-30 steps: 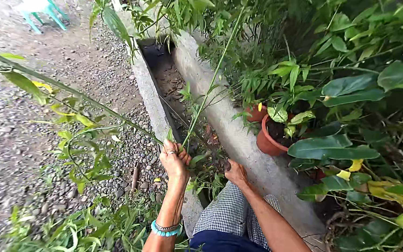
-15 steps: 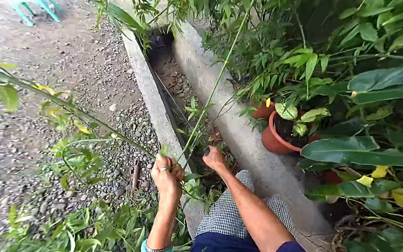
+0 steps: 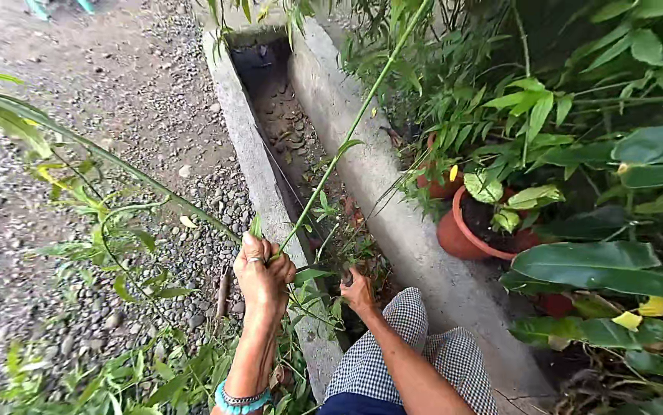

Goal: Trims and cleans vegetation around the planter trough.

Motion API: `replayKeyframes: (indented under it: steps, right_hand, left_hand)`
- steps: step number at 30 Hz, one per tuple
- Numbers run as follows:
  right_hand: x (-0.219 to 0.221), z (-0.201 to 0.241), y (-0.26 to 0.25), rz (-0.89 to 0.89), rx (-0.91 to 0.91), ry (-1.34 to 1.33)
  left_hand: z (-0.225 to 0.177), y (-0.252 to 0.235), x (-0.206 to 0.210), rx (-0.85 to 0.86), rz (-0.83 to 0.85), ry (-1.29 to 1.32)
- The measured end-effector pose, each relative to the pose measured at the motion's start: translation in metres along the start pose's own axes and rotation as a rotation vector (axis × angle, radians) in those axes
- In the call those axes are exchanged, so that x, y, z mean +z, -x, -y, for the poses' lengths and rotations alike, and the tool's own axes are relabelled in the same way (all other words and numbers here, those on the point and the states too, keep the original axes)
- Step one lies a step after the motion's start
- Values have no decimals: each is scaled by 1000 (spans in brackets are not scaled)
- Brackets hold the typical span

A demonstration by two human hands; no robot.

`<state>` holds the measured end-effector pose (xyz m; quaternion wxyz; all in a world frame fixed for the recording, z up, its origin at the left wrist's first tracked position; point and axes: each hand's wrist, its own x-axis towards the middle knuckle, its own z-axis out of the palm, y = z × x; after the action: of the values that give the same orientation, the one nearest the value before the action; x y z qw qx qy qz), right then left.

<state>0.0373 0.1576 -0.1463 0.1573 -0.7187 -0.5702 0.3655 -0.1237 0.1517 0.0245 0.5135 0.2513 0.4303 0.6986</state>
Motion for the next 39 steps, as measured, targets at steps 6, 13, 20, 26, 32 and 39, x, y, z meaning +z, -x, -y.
replayKeyframes:
  steps: [6,13,20,26,32,39]
  right_hand:
    - [14,-30,9,-78,-18,-85]
    - [22,-81,11,29,252,12]
    - [15,-46,15,-143,86,-94]
    - [24,23,21,119,-38,21]
    - [68,63,53,285,-186,65]
    - [113,50,89,618,-263,-24]
  left_hand:
    - [14,-6,13,-31,58,-23]
    - [-135,-40,-17,367,170,-164]
    - [-88,-46,-28,178,136,-219]
    - [-81,-38,-49,-70,38,-116]
    - [-67,-15,-95,-186,-37,-120]
    - [-39,-1,-138,-202,-321,-156]
